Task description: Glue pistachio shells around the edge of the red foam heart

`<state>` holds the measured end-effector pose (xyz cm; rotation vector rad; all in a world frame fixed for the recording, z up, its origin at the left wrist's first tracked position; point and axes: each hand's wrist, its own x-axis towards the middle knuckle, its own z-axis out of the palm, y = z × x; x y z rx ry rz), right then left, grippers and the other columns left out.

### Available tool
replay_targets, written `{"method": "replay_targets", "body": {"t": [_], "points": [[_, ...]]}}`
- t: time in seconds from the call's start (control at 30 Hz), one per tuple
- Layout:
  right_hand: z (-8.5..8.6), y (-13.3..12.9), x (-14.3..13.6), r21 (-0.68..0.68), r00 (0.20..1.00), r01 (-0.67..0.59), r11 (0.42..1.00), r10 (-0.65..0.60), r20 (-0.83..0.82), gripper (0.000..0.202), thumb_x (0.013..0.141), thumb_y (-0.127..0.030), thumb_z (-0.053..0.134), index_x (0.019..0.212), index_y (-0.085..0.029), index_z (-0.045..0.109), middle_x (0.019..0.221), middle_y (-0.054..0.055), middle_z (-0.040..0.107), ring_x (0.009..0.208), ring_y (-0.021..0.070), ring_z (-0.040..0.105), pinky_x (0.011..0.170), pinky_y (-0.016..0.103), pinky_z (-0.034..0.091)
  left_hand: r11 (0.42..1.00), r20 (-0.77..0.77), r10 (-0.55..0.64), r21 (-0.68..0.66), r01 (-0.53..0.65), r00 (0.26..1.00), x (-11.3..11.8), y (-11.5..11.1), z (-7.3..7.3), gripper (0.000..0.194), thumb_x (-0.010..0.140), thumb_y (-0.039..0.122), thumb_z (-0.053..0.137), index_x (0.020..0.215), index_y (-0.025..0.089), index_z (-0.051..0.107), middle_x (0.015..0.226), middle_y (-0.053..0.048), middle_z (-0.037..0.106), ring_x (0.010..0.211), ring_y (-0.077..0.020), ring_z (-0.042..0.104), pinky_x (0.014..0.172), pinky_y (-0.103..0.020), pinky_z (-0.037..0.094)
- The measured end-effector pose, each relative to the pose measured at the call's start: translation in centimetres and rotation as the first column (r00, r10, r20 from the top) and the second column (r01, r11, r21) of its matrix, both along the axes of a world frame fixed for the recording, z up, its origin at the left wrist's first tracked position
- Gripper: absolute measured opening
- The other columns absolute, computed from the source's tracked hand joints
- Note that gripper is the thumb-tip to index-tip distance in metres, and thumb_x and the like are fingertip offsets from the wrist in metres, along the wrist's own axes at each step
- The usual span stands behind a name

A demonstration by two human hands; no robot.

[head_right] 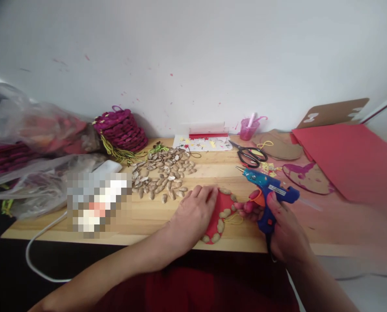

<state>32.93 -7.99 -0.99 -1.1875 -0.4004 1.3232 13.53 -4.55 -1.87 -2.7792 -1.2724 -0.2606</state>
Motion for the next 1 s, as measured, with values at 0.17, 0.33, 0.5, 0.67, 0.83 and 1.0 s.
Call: {"method": "replay_targets", "body": {"t": [0.17, 0.33, 0.5, 0.67, 0.83, 1.0], "points": [[-0.4, 0.0, 0.2, 0.021, 1.0, -0.018, 1.0, 0.018, -0.007, 0.049, 0.045, -0.051, 0.096, 0.075, -0.021, 0.071, 0.065, 0.003, 0.072, 0.083, 0.0316, 0.077, 0.08, 0.04, 0.065, 0.997, 0.303, 0.03, -0.083, -0.005, 0.952, -3.9, 1.8, 1.9, 0.039, 0.095, 0.011, 0.05, 0.133, 0.016, 0.059, 0.12, -0.011, 0.067, 0.099, -0.0184, 0.066, 0.088, -0.029, 0.055], [-0.5, 0.2, 0.2, 0.014, 1.0, -0.031, 0.999, 0.031, -0.005, 0.05, 0.046, -0.055, 0.094, 0.073, -0.021, 0.07, 0.064, 0.003, 0.071, 0.082, 0.0312, 0.077, 0.077, 0.038, 0.065, 0.953, 0.251, 0.3, -0.052, -0.297, 0.92, -9.2, 7.1, 5.1, 0.029, 0.097, 0.026, 0.052, 0.082, 0.016, 0.074, 0.083, -0.008, 0.072, 0.083, -0.022, 0.067, 0.083, -0.033, 0.053], [-0.4, 0.2, 0.3, 0.019, 1.0, -0.022, 1.0, 0.022, -0.001, 0.05, 0.045, -0.054, 0.095, 0.072, -0.022, 0.069, 0.067, 0.004, 0.072, 0.081, 0.031, 0.077, 0.074, 0.037, 0.065, 0.955, 0.13, 0.296, -0.049, -0.292, 0.946, -10.2, 13.1, 5.0, 0.041, 0.093, 0.009, 0.042, 0.123, 0.013, 0.07, 0.124, -0.012, 0.07, 0.113, -0.0237, 0.063, 0.104, -0.034, 0.046], [-0.8, 0.2, 0.6, 0.007, 1.0, -0.027, 1.0, 0.027, -0.003, 0.049, 0.046, -0.055, 0.094, 0.073, -0.022, 0.069, 0.064, 0.004, 0.071, 0.082, 0.0308, 0.077, 0.071, 0.034, 0.065, 0.955, -0.015, 0.273, -0.115, -0.273, 0.962, -8.4, 16.2, 2.5, 0.062, 0.08, 0.001, 0.051, 0.138, 0.018, 0.062, 0.141, -0.014, 0.06, 0.127, -0.0309, 0.055, 0.11, -0.043, 0.042], [-0.4, 0.1, 0.5, -0.017, 0.999, -0.036, 0.999, 0.035, -0.004, 0.05, 0.048, -0.055, 0.094, 0.075, -0.021, 0.069, 0.063, 0.002, 0.07, 0.073, 0.0291, 0.077, 0.068, 0.034, 0.065, 0.962, -0.026, 0.206, -0.177, -0.208, 0.978, -9.4, 14.5, 2.4, 0.055, 0.077, 0.001, 0.049, 0.119, 0.023, 0.075, 0.132, -0.007, 0.067, 0.121, -0.0246, 0.06, 0.11, -0.035, 0.043], [-0.2, 0.1, 0.5, -0.041, 0.999, -0.046, 0.998, 0.045, -0.014, 0.049, 0.047, -0.052, 0.095, 0.076, -0.02, 0.07, 0.067, 0.004, 0.071, 0.075, 0.0293, 0.076, 0.071, 0.035, 0.065, 0.949, 0.177, 0.291, -0.182, -0.259, 0.94, -12.8, 12.5, 4.0, 0.048, 0.088, 0.009, 0.041, 0.12, 0.022, 0.074, 0.123, -0.005, 0.072, 0.11, -0.0187, 0.066, 0.102, -0.028, 0.048]]}}
